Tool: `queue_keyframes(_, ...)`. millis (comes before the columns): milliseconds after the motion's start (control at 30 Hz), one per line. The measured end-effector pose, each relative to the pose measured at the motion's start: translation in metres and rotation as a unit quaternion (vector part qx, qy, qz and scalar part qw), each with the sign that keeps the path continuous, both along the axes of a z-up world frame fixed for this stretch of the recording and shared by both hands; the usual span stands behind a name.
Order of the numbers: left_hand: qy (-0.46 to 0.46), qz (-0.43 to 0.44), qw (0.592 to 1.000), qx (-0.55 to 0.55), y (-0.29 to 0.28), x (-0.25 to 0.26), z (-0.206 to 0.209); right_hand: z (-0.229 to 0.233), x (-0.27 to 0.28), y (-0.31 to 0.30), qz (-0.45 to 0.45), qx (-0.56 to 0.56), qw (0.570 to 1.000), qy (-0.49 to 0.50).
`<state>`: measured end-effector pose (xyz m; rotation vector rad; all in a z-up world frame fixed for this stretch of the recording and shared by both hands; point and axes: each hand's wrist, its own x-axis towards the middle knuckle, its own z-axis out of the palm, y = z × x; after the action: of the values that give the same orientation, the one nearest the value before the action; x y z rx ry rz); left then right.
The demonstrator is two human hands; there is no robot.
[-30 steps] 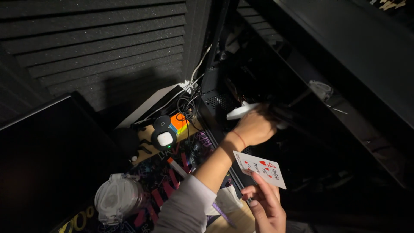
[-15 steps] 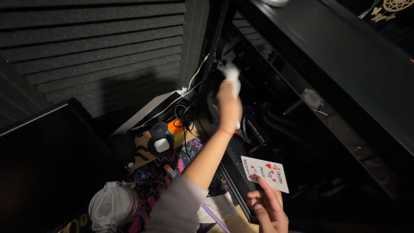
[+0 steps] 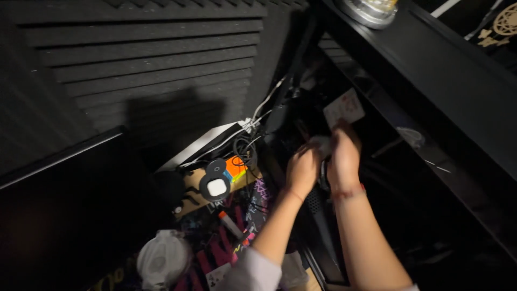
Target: The person retrieves a wipe from a package, then wipes the desk surface, a shelf, and the area around a computer tower. They also handle a small brush and a playing card while cleaning.
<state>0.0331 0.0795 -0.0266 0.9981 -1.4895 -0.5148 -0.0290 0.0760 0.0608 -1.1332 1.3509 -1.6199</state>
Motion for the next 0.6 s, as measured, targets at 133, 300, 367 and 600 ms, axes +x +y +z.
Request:
queue_keyframes(133, 0.485, -0.044, 0.824, 0.291, 0.018, 0.011, -0.062, -0.002, 0.018, -0.034, -0.114, 0.131, 0.985, -0.021)
queue_keyframes(300, 0.775, -0.165, 0.491, 0.363, 0.066, 0.072, -0.02, -0.019, -0.001, -0.05, -0.105, 0.149, 0.955, 0.233)
queue_keyframes(367, 0.781, -0.176, 0.487, 0.35, 0.068, 0.079, -0.011, -0.013, 0.001, -0.048, -0.081, 0.179, 0.936, 0.292)
queue_keyframes(600, 0.797, -0.303, 0.457, 0.254, 0.044, 0.061, 0.056, 0.082, 0.076, 0.033, -0.046, 0.236, 0.931, 0.273)
